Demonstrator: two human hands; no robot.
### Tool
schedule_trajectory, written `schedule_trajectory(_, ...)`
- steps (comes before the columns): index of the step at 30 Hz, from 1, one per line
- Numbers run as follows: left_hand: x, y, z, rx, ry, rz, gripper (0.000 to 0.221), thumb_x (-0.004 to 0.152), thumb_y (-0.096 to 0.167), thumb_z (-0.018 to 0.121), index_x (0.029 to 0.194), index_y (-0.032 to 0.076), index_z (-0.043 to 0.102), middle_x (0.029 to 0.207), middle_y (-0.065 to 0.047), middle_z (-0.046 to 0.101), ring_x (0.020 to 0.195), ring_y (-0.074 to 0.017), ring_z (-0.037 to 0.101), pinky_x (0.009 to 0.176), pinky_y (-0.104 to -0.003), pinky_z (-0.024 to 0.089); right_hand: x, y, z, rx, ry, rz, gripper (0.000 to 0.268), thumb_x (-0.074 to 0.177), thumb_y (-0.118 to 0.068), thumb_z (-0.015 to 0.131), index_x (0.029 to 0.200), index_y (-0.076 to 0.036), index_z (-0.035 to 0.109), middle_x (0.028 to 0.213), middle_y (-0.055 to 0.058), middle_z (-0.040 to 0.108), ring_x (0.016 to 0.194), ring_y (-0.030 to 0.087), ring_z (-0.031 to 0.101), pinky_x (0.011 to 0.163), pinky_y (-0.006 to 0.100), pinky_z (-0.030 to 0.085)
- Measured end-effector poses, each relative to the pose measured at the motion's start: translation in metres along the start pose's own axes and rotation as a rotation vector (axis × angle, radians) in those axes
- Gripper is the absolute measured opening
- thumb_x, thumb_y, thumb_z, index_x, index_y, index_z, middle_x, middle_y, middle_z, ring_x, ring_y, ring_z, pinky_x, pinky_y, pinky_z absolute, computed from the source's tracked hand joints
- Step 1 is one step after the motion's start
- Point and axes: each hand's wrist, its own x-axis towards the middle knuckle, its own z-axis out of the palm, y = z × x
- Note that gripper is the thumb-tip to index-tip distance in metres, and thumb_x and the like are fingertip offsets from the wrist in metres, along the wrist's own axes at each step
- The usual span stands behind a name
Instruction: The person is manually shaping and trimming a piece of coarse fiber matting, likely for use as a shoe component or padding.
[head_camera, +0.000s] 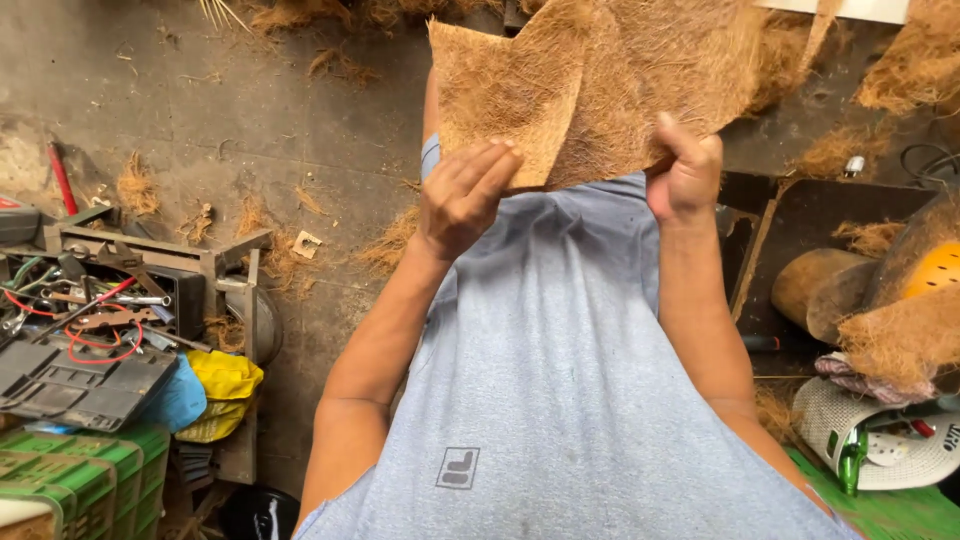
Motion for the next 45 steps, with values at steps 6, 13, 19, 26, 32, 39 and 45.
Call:
schedule_trajectory(6,0.008,0.005,-0.021,-0.219,0.121,-0.445,0.017,0.104,0.015,0.062,0.112,0.01,0.077,0.093,-0.009,0.078,0.083,-0.0294,0.077,0.074,-0.039,0.061,-0.031,-0.031,0.078,0.026,0.177,0.008,0.026,0.086,0.01,0.078,0.11,0.003,0.073,0.091,0.016,0.075,0.088,0.03,0.079,0.079,0.045,0.067)
schedule_trajectory(13,-0.007,0.003,-0.014,-0.267,0.178,-0.597,0.017,0.105,0.02,0.063,0.111,0.01,0.075,0.091,-0.011,0.078,0.085,-0.0281,0.077,0.074,-0.039,0.061,-0.036,-0.042,0.09,0.094,0.226,0.048,0.018,0.085,0.014,0.077,0.102,0.012,0.073,0.083,0.021,0.073,0.082,0.034,0.079,0.076,0.049,0.066)
schedule_trajectory(19,-0.021,-0.002,-0.008,-0.302,0.216,-0.697,0.013,0.102,0.013,0.065,0.108,0.008,0.076,0.089,-0.014,0.078,0.087,-0.0262,0.077,0.073,-0.04,0.061,-0.05,-0.061,0.112,0.106,0.309,0.031,0.015,0.081,0.016,0.078,0.095,0.014,0.073,0.08,0.025,0.072,0.085,0.038,0.079,0.076,0.049,0.066)
schedule_trajectory(26,-0.02,-0.005,-0.013,-0.338,0.258,-0.825,0.014,0.103,0.013,0.063,0.106,0.008,0.076,0.086,-0.013,0.077,0.085,-0.0216,0.074,0.076,-0.04,0.061,-0.04,-0.061,0.106,0.061,0.367,-0.057,0.024,0.076,0.016,0.083,0.097,0.013,0.074,0.084,0.025,0.074,0.087,0.039,0.079,0.077,0.052,0.066)
schedule_trajectory(32,-0.104,-0.06,-0.005,-0.4,0.52,-1.06,0.013,0.104,0.014,0.061,0.107,0.006,0.072,0.091,-0.009,0.075,0.087,-0.0109,0.066,0.085,-0.035,0.056,-0.015,0.003,-0.016,0.03,0.433,-0.113,0.036,0.075,0.015,0.085,0.108,0.014,0.071,0.095,0.028,0.075,0.096,0.045,0.077,0.084,0.056,0.065)
schedule_trajectory(39,-0.24,-0.125,0.045,-0.735,0.814,-1.253,0.025,0.106,0.016,0.063,0.129,0.008,0.066,0.119,-0.012,0.073,0.108,-0.0178,0.07,0.096,-0.035,0.058,-0.015,0.006,-0.028,0.136,0.451,-0.121,0.035,0.081,0.013,0.081,0.114,0.011,0.07,0.102,0.027,0.075,0.1,0.047,0.077,0.086,0.056,0.067)
schedule_trajectory(45,-0.228,-0.111,0.013,-0.92,0.954,-1.465,0.018,0.099,0.009,0.063,0.117,0.011,0.066,0.107,-0.014,0.076,0.091,-0.0258,0.076,0.079,-0.039,0.065,-0.03,-0.024,0.003,0.138,0.409,-0.076,0.033,0.083,0.012,0.08,0.115,0.008,0.072,0.104,0.027,0.076,0.103,0.046,0.077,0.089,0.058,0.067)
